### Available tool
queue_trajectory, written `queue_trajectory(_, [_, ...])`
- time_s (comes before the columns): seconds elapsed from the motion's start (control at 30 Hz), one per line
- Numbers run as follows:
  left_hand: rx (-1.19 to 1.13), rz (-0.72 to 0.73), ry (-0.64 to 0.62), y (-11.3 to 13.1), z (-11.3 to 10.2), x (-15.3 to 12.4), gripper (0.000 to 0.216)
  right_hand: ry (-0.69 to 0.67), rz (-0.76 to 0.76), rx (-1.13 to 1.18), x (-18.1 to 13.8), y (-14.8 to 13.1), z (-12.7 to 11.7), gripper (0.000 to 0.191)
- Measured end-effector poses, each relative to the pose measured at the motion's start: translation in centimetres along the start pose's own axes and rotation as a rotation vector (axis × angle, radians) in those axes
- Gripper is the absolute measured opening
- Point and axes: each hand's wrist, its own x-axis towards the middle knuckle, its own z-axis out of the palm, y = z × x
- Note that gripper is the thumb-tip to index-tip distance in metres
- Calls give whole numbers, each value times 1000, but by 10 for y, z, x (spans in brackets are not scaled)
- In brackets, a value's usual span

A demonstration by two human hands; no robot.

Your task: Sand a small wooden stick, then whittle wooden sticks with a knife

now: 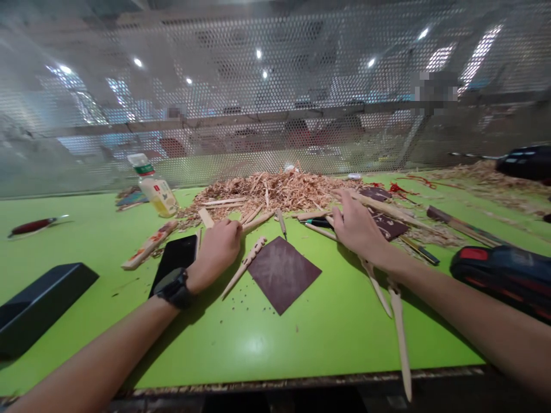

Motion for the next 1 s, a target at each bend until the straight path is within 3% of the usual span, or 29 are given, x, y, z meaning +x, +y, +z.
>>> queue_trajectory(0.07, [-43, 25, 67, 3, -2, 1, 26, 49, -83, 16, -2, -2, 2, 51])
queue_trajectory(0.13, [-163, 123, 216, 10, -6, 0, 21, 45, -171, 38, -4, -8, 2, 54])
queue_trajectory(0.23, [-386, 341, 480, 22, -11, -6, 13, -31, -288, 68, -8, -19, 0, 61])
queue_trajectory(0.33, [-493, 433, 555, 34, -16, -14, 10, -172, -366, 94, -12, -27, 0, 67])
queue_trajectory(0.43, [-608, 406, 552, 40, -16, -21, 8, -283, -417, 82, -16, -29, 3, 66])
queue_trajectory(0.57, [-846, 375, 468, 46, -10, -27, 3, -257, -440, 69, -15, -26, 5, 47])
queue_trajectory(0.8, [-1144, 203, 278, 50, -3, -27, 20, -340, -352, 103, -12, -28, -9, 21])
queue_trajectory(1.0, [-1195, 138, 243, 50, -2, -25, 25, -402, -337, 150, -13, -31, -12, 36])
